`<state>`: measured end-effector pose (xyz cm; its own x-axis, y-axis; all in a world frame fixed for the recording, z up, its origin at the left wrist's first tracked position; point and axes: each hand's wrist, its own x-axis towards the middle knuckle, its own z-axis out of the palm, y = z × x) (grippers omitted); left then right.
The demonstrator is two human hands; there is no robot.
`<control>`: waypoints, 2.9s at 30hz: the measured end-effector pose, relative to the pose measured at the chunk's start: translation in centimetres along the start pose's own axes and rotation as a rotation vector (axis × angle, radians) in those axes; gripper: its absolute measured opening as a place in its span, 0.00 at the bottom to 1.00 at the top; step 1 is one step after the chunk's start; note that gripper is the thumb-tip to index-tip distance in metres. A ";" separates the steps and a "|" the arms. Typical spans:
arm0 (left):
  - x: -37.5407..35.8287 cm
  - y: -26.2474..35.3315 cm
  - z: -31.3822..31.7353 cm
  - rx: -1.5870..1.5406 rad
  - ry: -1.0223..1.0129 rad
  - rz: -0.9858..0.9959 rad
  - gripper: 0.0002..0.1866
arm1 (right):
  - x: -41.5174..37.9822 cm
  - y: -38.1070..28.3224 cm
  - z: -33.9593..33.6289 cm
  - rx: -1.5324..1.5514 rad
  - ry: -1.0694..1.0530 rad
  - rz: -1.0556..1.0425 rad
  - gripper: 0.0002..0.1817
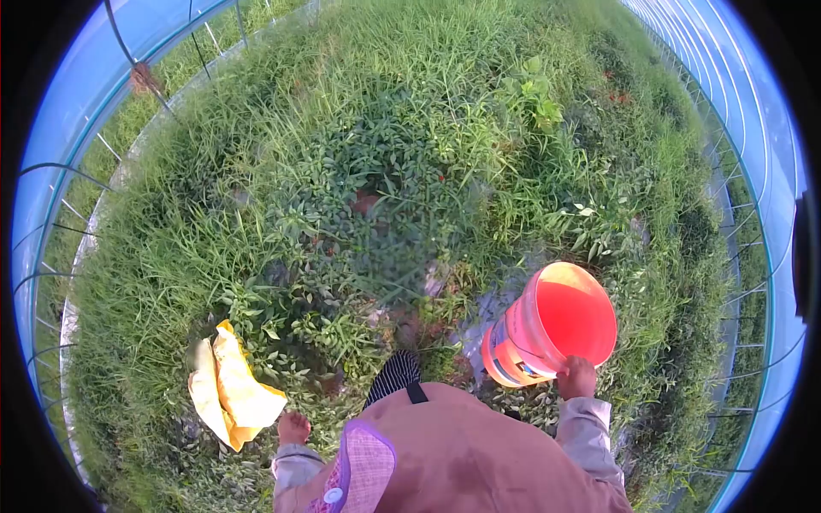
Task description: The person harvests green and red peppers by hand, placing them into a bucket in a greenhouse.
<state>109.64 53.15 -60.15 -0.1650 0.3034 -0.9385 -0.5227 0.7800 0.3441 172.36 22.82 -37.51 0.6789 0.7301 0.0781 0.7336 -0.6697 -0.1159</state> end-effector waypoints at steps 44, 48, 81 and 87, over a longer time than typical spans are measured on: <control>-14.5 -12.4 47.5 -0.245 0.068 0.346 0.05 | 62.7 20.4 34.4 -0.474 -0.706 -0.643 0.08; -7.8 -15.6 55.2 -0.045 0.000 0.368 0.09 | 64.1 20.4 39.5 -0.486 -0.701 -0.702 0.12; 35.3 -26.1 64.9 0.322 -0.572 0.878 0.07 | 55.8 3.1 43.7 0.462 -0.342 -0.871 0.17; 36.3 -22.0 63.9 0.115 -0.585 0.566 0.11 | 53.5 -8.8 56.8 0.801 -1.131 -0.797 0.10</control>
<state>168.55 81.96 -99.85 0.1013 0.8792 -0.4656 -0.3969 0.4649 0.7914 200.41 75.49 -88.55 -0.4908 0.8071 -0.3280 0.4197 -0.1109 -0.9009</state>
